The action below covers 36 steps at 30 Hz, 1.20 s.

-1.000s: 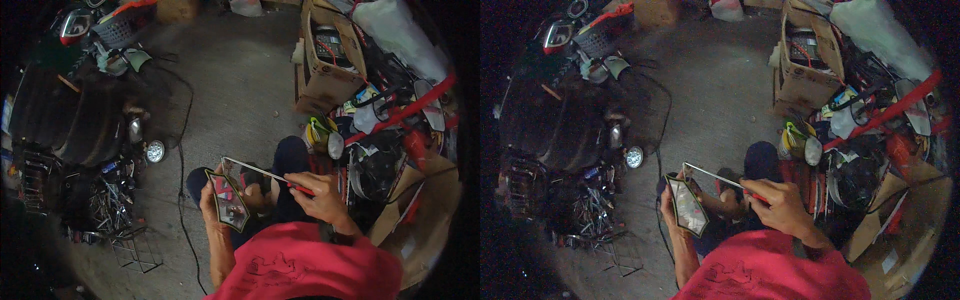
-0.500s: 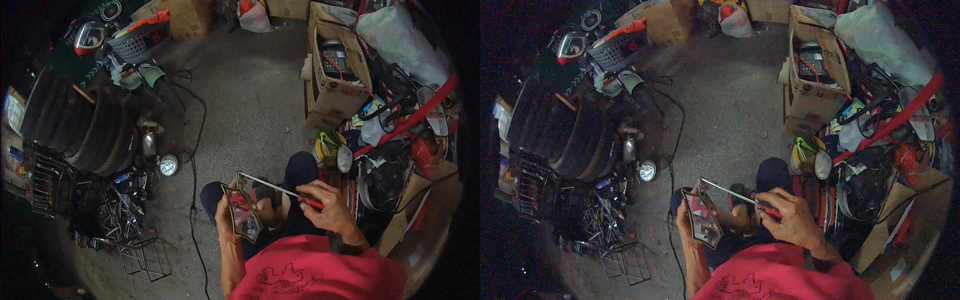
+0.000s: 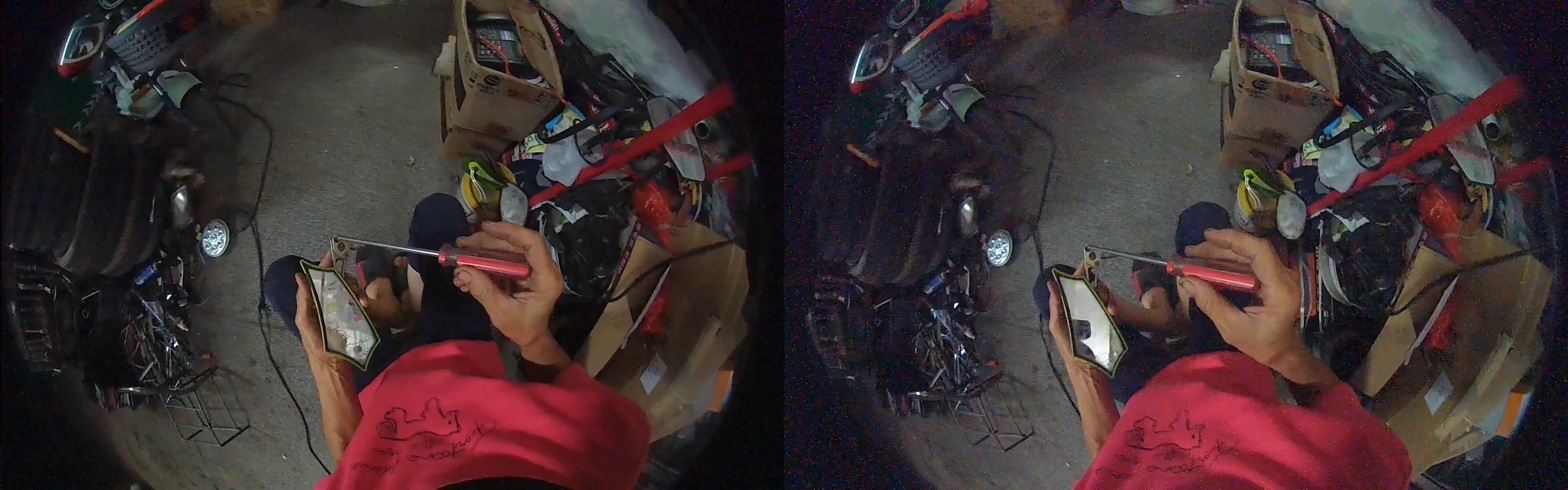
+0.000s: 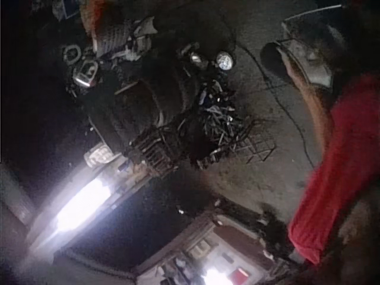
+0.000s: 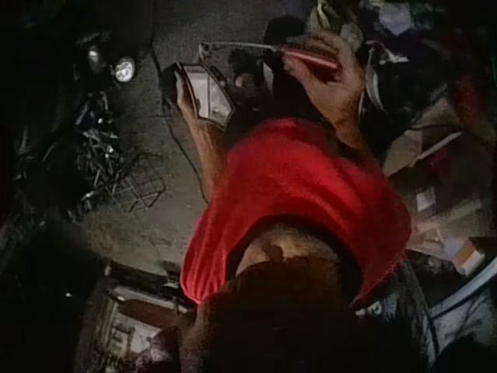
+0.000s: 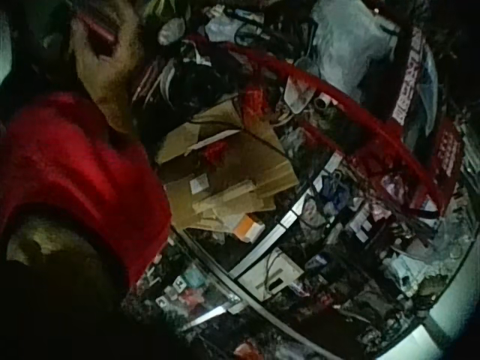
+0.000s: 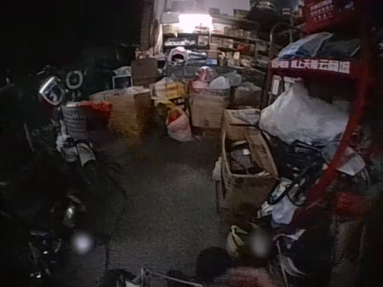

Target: The person assembles a small rectangular mirror with a green frame by attaching a metal bracket and tightening screws. They use a red-handled screwdriver to secure the bracket to the mirror, then flip the mirror to attach and tighten another screw on the back.

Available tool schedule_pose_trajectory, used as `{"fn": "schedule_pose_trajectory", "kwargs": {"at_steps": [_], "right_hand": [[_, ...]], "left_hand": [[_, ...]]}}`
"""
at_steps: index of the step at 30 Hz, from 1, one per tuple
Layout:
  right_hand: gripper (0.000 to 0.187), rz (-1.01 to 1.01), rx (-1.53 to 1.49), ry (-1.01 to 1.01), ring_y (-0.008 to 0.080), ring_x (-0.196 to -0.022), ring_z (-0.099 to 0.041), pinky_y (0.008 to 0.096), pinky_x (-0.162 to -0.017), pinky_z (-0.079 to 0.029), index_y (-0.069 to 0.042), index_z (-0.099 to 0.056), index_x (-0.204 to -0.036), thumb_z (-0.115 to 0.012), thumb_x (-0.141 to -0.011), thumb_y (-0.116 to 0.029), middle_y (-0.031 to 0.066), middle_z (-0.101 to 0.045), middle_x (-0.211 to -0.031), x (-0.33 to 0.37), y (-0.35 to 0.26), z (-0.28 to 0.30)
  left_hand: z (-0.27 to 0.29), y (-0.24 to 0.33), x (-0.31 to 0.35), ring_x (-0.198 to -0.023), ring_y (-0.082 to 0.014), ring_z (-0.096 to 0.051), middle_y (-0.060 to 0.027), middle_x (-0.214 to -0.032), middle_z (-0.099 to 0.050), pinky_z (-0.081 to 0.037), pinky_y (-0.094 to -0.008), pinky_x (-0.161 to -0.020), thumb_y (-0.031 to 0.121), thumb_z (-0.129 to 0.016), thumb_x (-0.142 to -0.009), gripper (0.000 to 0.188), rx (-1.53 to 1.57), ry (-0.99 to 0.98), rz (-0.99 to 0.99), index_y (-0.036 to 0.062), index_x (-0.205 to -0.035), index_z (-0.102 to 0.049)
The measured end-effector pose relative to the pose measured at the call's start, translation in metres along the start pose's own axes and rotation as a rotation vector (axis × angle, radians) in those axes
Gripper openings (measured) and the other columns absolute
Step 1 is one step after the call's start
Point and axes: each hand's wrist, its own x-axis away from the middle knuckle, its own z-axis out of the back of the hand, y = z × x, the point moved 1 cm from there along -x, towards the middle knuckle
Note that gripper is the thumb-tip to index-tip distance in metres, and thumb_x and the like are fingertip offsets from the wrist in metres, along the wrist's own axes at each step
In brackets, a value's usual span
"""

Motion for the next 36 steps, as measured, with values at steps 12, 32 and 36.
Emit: {"fn": "schedule_pose_trajectory", "kwargs": {"at_steps": [12,32,36], "right_hand": [[0.043,0.155,0.037,0.044,0.0192,-0.079,-0.066,0.0272,-0.07,-0.054,0.005,-0.044,-0.117,-0.068,-0.081,-0.001,0.0207,-0.064,-0.099,-0.001,0.003,-0.005],[0.02,-0.2,-0.084,-0.176,0.01,-0.064,-0.06,0.0263,-0.055,-0.047,-0.003,-0.064,-0.089,-0.068,-0.082,-0.021,0.0073,-0.065,-0.077,-0.025,0.047,-0.071],[0.028,-0.246,-0.189,-0.286,0.0132,-0.059,-0.061,0.0286,-0.054,-0.048,-0.002,-0.065,-0.084,-0.07,-0.08,-0.029,0.0094,-0.064,-0.069,-0.018,0.045,-0.074]], "left_hand": [[0.003,-0.004,-0.002,-0.056,-0.0192,-0.05,-0.0109,-0.073,-0.05,-0.042,-0.0298,-0.042,0.054,-0.032,-0.095,0.058,0.137,0.021,0.082,0.0061,-0.124,-0.049],[-0.034,0.022,0.018,-0.035,-0.0172,-0.043,-0.0171,-0.059,-0.055,-0.031,-0.0247,-0.03,0.051,-0.026,-0.096,0.066,-0.329,-0.063,0.137,-0.0053,-0.121,-0.05],[-0.033,0.017,0.018,-0.044,-0.0228,-0.051,-0.0221,-0.085,-0.063,-0.039,-0.0293,-0.035,0.055,-0.026,-0.094,0.07,-0.125,-0.096,0.128,-0.0048,-0.119,-0.052]]}}
